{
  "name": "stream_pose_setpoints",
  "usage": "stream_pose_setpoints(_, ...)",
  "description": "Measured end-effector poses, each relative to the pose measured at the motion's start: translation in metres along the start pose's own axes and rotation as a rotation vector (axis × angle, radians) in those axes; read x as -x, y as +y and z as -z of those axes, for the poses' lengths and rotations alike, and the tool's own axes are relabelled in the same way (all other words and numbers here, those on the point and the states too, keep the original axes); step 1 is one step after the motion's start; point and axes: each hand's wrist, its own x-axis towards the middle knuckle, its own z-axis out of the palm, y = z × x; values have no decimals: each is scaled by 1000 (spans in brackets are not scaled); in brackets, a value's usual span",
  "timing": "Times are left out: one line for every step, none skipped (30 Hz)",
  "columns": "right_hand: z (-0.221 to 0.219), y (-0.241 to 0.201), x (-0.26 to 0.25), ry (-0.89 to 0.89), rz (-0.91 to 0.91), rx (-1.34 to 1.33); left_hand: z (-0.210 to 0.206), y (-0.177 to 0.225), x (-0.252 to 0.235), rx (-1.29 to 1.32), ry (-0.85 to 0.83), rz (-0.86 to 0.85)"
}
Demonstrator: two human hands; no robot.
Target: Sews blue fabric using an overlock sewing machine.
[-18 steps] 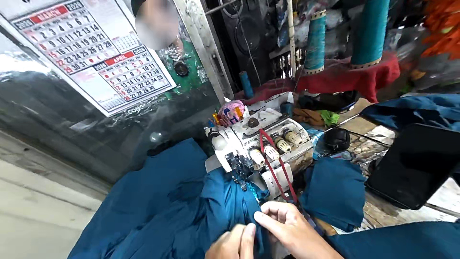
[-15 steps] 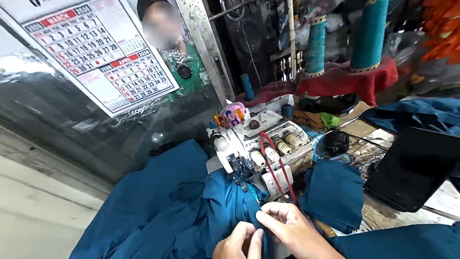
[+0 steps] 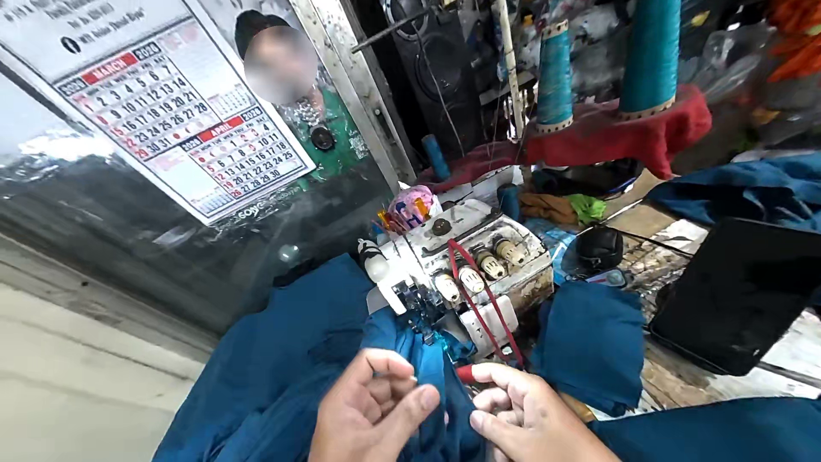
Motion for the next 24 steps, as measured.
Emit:
stream_pose_setpoints(1, 0, 0, -15, 12, -38, -5, -8, 7, 10, -4, 27)
stream_pose_setpoints(1, 3, -1, -25, 29, -63, -11, -17, 14, 13, 9, 53)
stream_pose_setpoints(2, 7, -2, -30, 45, -71, -16, -25, 20, 16, 32, 80)
stream_pose_setpoints(1, 10, -2, -28, 59, -66, -19, -29, 24, 21, 50, 100)
stream_pose_setpoints(0, 12, -2, -21, 69, -52, -21, -30, 27, 26, 55, 100)
stream_pose_setpoints(0, 13, -2, -11, 72, -33, -21, -29, 29, 26, 46, 86)
stream_pose_setpoints(0, 12, 0, -1, 63, -19, -21, -25, 30, 27, 33, 75)
stream_pose_setpoints(1, 11, 2, 1, 46, -9, -22, -20, 33, 25, 13, 71)
stream_pose_setpoints(2, 8, 4, -2, 28, -3, -23, -17, 36, 23, -8, 76)
stream_pose_setpoints(3, 6, 6, -5, 13, 0, -26, -17, 39, 14, -22, 92)
stream_pose_setpoints(4, 5, 8, -4, 4, -3, -30, -21, 43, 0, -30, 115)
stream_pose_setpoints(5, 5, 10, -1, -6, -7, -34, -26, 46, -22, -27, 138)
stream_pose_setpoints(5, 5, 11, -1, -15, -10, -37, -33, 48, -34, -14, 151)
stream_pose_setpoints(6, 6, 12, -5, -22, -13, -38, -38, 50, -44, 5, 152)
stream_pose_setpoints(7, 7, 12, -13, -25, -23, -38, -41, 51, -49, 26, 141)
stream_pose_setpoints(7, 8, 13, -22, -25, -34, -38, -42, 51, -52, 43, 131)
stream_pose_setpoints(8, 9, 13, -33, -23, -44, -38, -40, 51, -53, 56, 124)
stream_pose_setpoints(8, 9, 13, -45, -21, -49, -39, -38, 51, -50, 65, 119)
stream_pose_setpoints(8, 9, 14, -58, -20, -53, -41, -37, 51, -47, 72, 112)
stream_pose_setpoints(8, 9, 14, -70, -15, -65, -44, -38, 52, -45, 82, 99)
stream_pose_setpoints(8, 9, 15, -76, -10, -84, -48, -41, 53, -45, 95, 77)
stream_pose_setpoints(8, 8, 16, -74, -3, -97, -53, -46, 55, -34, 110, 47)
stream_pose_setpoints(7, 8, 18, -55, 5, -96, -58, -53, 57, -18, 128, 17)
stream_pose_setpoints(5, 8, 19, -17, 9, -73, -64, -59, 59, -8, 154, -6)
